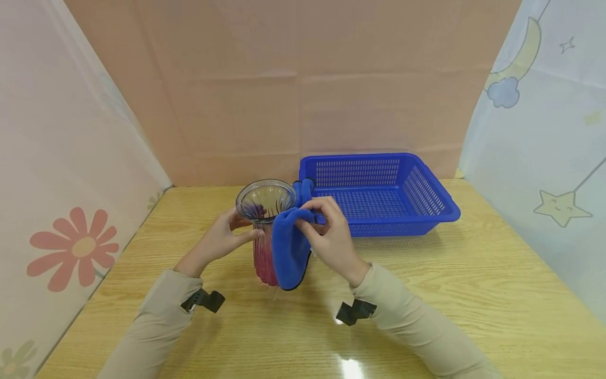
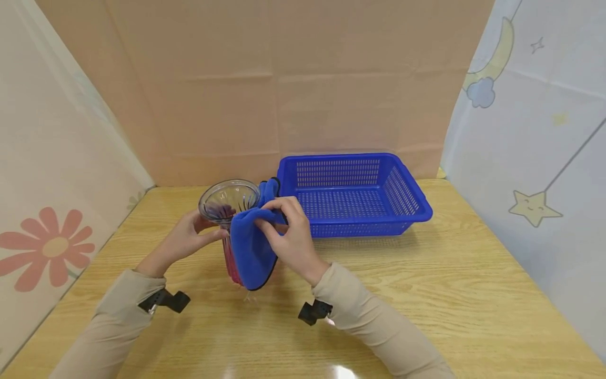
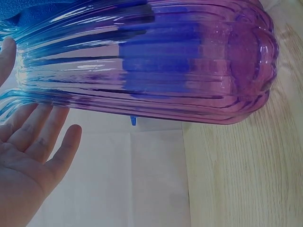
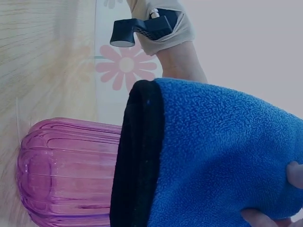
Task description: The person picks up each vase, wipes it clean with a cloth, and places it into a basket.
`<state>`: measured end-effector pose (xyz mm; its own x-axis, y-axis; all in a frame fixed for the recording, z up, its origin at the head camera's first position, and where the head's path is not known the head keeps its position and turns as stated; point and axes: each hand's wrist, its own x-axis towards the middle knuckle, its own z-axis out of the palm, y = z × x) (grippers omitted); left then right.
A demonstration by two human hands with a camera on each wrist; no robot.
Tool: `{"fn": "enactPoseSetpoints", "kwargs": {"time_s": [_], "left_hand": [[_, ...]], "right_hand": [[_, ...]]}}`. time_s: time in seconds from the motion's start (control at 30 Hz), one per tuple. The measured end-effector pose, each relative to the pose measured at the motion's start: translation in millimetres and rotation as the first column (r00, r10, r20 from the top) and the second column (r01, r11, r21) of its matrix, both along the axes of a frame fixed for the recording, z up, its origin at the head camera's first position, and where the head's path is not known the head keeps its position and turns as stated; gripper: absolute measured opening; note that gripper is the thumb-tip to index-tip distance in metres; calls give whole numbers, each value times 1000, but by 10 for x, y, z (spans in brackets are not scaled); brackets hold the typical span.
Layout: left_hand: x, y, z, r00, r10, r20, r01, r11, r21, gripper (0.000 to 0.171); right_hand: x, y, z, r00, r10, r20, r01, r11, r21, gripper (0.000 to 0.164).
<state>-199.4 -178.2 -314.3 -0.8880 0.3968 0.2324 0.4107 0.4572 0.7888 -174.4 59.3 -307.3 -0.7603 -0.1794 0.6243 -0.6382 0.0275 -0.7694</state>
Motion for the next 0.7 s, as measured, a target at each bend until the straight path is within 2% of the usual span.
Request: {"fn": "enactPoseSetpoints", "kwargs": {"time_s": [0.43,0.7], "left_hand": [[4,-6,5,1000,0,14,0,1000,4,57],[3,3,1,1000,-2,-8,3,1000,13,55]], "right_hand": [[-7,-20,-37,999,-7,38,5,999,51,18],[-6,-41,-114,999,-24,48,19,993,114,18]]}}
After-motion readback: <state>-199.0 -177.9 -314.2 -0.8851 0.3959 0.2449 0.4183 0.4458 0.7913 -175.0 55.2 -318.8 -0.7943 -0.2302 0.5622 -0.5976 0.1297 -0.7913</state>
